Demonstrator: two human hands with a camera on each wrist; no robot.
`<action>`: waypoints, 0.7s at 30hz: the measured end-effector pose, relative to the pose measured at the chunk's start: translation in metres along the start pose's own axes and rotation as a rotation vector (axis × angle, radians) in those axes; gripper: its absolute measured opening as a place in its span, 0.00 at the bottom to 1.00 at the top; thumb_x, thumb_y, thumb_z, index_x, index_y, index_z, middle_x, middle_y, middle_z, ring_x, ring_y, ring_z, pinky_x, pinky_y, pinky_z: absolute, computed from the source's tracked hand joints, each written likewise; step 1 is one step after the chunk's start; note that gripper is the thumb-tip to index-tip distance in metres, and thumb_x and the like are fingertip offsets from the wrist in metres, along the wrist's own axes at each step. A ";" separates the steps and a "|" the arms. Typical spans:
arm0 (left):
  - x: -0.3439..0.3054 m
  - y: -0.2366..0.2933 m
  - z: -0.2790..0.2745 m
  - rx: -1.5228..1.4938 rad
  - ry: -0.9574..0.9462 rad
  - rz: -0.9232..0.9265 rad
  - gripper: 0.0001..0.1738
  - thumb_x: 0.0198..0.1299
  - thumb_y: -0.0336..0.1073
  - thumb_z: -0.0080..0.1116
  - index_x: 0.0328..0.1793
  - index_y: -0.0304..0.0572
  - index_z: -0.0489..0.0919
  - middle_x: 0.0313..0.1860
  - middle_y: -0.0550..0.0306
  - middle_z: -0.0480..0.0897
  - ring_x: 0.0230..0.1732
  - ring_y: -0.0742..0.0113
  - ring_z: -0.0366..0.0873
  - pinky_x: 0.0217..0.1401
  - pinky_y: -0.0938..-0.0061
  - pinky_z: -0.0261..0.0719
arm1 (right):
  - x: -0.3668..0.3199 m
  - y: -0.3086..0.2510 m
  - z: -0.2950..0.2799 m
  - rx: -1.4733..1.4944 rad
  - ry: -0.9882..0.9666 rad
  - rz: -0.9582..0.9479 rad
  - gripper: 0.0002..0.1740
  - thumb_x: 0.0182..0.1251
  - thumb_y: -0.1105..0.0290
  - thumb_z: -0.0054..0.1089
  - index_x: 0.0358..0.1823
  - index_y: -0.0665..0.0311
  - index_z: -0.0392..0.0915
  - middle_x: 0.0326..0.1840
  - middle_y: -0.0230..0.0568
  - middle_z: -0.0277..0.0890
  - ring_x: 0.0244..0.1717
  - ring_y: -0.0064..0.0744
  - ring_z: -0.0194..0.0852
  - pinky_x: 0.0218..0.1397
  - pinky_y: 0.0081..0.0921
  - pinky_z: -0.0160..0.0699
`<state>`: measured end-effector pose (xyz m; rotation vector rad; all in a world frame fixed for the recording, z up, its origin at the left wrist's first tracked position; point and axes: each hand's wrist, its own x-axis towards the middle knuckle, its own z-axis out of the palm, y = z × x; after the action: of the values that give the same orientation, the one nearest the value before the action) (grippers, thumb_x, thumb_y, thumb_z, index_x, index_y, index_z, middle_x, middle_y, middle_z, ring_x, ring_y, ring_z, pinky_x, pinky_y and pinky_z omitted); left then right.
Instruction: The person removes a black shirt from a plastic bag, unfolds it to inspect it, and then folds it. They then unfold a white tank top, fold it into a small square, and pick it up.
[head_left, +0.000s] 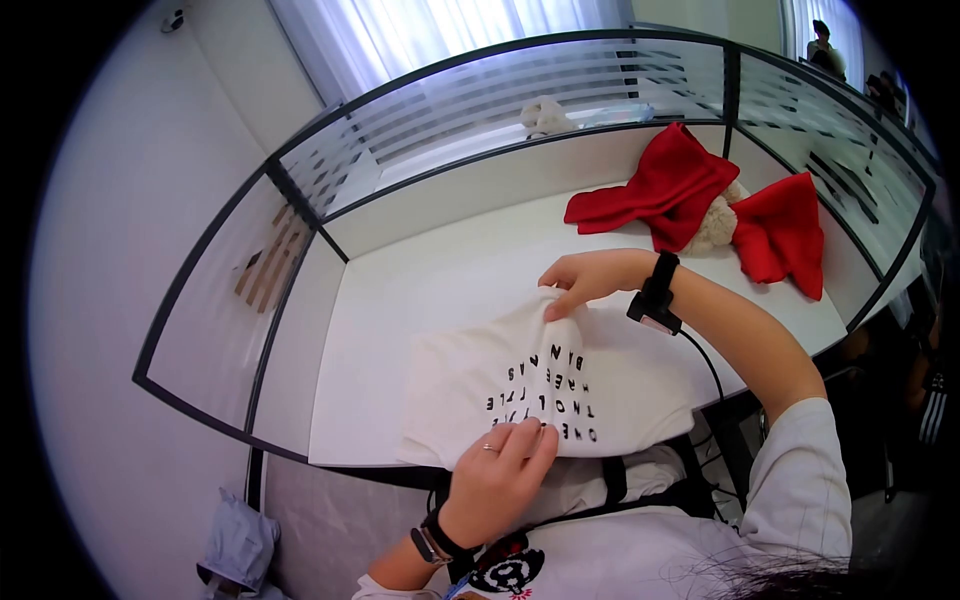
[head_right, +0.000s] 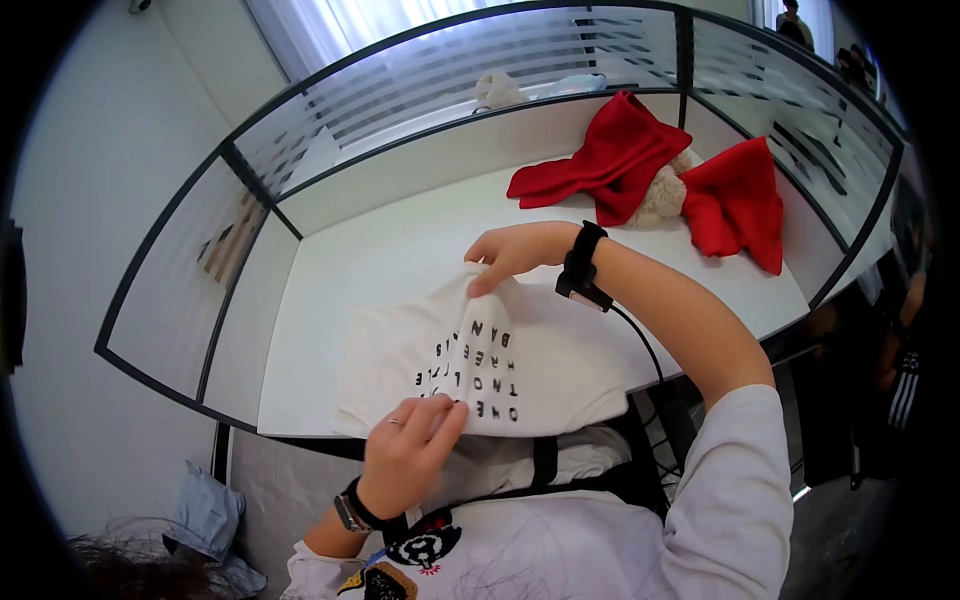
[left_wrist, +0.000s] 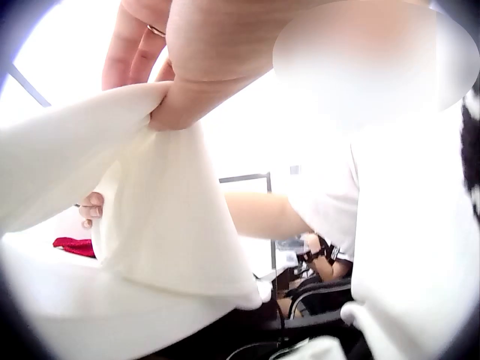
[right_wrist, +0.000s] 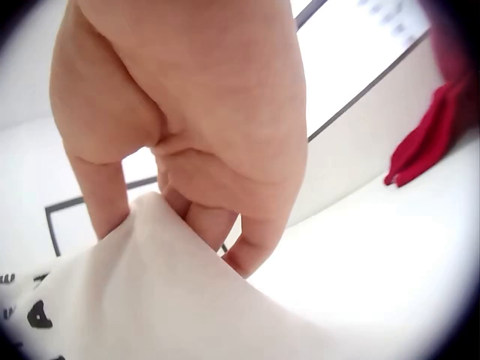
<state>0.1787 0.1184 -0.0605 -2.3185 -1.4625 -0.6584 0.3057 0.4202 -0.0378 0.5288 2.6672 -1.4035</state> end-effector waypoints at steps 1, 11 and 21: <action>0.001 -0.003 -0.010 -0.015 0.035 -0.014 0.20 0.49 0.22 0.63 0.52 0.37 0.83 0.47 0.52 0.83 0.41 0.56 0.84 0.37 0.69 0.86 | -0.006 -0.005 -0.001 0.066 0.043 -0.021 0.29 0.65 0.48 0.72 0.52 0.67 0.83 0.45 0.38 0.84 0.48 0.27 0.79 0.55 0.24 0.73; 0.019 -0.026 -0.105 -0.398 0.399 -0.218 0.20 0.48 0.09 0.55 0.40 0.38 0.88 0.48 0.46 0.83 0.45 0.56 0.86 0.48 0.70 0.87 | -0.086 -0.069 0.014 0.534 0.487 -0.436 0.19 0.71 0.60 0.69 0.52 0.69 0.83 0.44 0.34 0.85 0.46 0.19 0.82 0.54 0.20 0.78; 0.045 -0.072 -0.117 -0.968 0.399 -0.342 0.10 0.59 0.15 0.53 0.38 0.35 0.82 0.52 0.48 0.83 0.49 0.65 0.80 0.51 0.76 0.77 | -0.143 -0.109 0.032 0.569 0.744 -0.399 0.22 0.72 0.62 0.69 0.56 0.73 0.82 0.46 0.38 0.87 0.44 0.20 0.84 0.49 0.17 0.81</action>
<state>0.1053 0.1249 0.0638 -2.2700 -1.5344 -2.1739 0.4001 0.2999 0.0617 0.6923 2.9834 -2.5486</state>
